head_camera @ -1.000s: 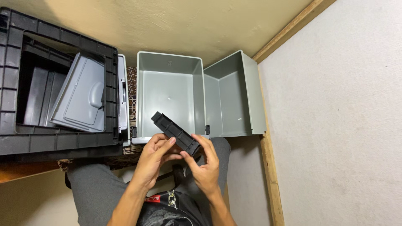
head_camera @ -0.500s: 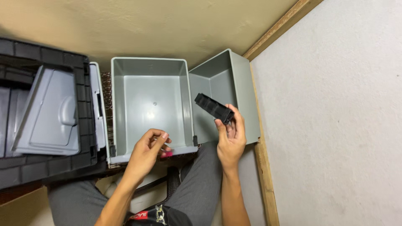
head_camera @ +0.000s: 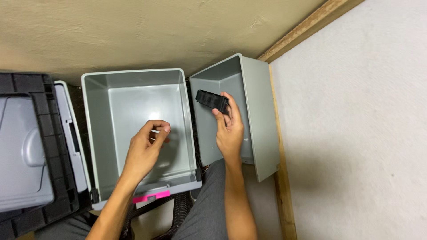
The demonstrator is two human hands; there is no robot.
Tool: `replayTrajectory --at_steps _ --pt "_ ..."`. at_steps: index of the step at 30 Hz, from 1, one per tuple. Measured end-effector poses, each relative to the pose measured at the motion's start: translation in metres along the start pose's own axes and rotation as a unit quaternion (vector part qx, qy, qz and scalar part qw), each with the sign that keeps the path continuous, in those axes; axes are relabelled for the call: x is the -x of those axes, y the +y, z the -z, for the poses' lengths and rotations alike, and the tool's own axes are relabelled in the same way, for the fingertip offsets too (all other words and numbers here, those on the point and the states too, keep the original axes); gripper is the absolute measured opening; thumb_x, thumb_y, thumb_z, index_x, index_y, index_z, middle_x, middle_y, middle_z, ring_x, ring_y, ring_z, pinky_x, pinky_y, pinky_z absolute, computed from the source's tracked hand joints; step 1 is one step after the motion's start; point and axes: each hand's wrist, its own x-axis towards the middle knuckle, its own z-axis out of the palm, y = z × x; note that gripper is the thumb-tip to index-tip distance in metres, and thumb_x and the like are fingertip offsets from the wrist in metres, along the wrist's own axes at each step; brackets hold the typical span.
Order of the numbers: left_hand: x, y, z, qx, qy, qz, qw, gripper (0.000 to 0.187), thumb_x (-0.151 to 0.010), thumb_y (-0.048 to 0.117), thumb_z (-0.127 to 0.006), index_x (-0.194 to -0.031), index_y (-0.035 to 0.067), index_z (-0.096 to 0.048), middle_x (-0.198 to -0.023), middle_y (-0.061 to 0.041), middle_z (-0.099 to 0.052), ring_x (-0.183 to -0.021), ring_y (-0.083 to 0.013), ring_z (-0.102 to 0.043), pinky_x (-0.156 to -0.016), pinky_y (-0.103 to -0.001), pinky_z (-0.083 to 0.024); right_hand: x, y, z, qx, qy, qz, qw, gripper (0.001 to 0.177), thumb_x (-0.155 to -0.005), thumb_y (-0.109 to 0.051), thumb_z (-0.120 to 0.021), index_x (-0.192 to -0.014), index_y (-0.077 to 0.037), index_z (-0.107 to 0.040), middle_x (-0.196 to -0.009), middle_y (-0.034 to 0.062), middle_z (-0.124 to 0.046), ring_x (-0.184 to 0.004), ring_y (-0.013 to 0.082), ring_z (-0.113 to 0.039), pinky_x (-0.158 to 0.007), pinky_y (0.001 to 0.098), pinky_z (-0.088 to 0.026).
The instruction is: The person assembles a light gray plastic storage container by attaching black plastic clips to its edges and fitting a black frame over the opening. They handle the clips and frame by hand, aligning and snapping them into place.
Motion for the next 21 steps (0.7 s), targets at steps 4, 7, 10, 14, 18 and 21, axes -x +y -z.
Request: replayTrajectory --at_steps 4,7,10,14,18,21 --pt "-0.024 -0.001 -0.005 -0.008 0.012 -0.001 1.000 0.032 -0.097 0.033 -0.062 -0.117 0.009 -0.071 -0.101 -0.005 -0.074 -0.081 -0.0137 -0.070 -0.063 -0.029 -0.050 -0.020 0.020 -0.008 0.008 -0.008 -0.010 1.000 0.048 -0.102 0.004 -0.061 -0.148 0.004 -0.047 -0.140 0.0170 -0.061 -0.126 0.0201 -0.063 -0.110 0.0316 -0.052" --pt "-0.038 -0.003 -0.007 -0.014 0.014 0.002 1.000 0.033 -0.098 0.032 -0.061 -0.122 0.012 -0.070 -0.104 -0.004 -0.074 -0.082 -0.0135 -0.071 -0.063 -0.029 -0.051 -0.030 0.031 -0.012 0.005 -0.015 -0.022 1.000 0.048 -0.103 0.002 -0.060 -0.149 0.003 -0.047 -0.139 0.0159 -0.061 -0.125 0.0194 -0.064 -0.109 0.0316 -0.052" --pt "-0.048 -0.005 -0.010 -0.028 0.010 0.008 1.000 0.034 -0.098 0.031 -0.060 -0.126 0.014 -0.070 -0.105 -0.004 -0.074 -0.081 -0.0135 -0.071 -0.062 -0.029 -0.051 -0.037 0.039 -0.018 0.016 -0.026 -0.035 0.999 0.046 -0.103 0.000 -0.061 -0.148 0.002 -0.049 -0.140 0.0142 -0.061 -0.124 0.0187 -0.064 -0.108 0.0318 -0.053" --pt "-0.061 -0.005 -0.013 -0.040 0.007 0.017 0.999 0.034 -0.098 0.029 -0.061 -0.128 0.015 -0.070 -0.106 -0.004 -0.075 -0.079 -0.0136 -0.070 -0.059 -0.030 -0.050 -0.045 0.046 -0.024 0.047 -0.052 -0.036 0.997 0.045 -0.103 -0.002 -0.062 -0.147 -0.001 -0.051 -0.142 0.0128 -0.060 -0.124 0.0182 -0.063 -0.108 0.0331 -0.053" --pt "-0.070 -0.005 -0.014 -0.046 -0.004 0.035 0.998 0.034 -0.098 0.028 -0.059 -0.129 0.016 -0.069 -0.108 -0.003 -0.074 -0.077 -0.0128 -0.068 -0.057 -0.031 -0.049 -0.052 0.050 -0.030 0.081 -0.078 -0.042 0.993 0.043 -0.103 -0.005 -0.061 -0.146 -0.003 -0.053 -0.141 0.0124 -0.061 -0.123 0.0188 -0.064 -0.107 0.0344 -0.056" --pt "-0.075 -0.007 -0.013 -0.040 -0.001 0.016 0.999 0.034 -0.099 0.026 -0.059 -0.130 0.014 -0.068 -0.107 -0.005 -0.074 -0.076 -0.0131 -0.068 -0.059 -0.030 -0.050 -0.058 0.053 -0.033 0.099 -0.099 -0.038 0.989 0.043 -0.103 -0.005 -0.062 -0.145 -0.004 -0.053 -0.142 0.0117 -0.061 -0.126 0.0197 -0.063 -0.108 0.0351 -0.057"
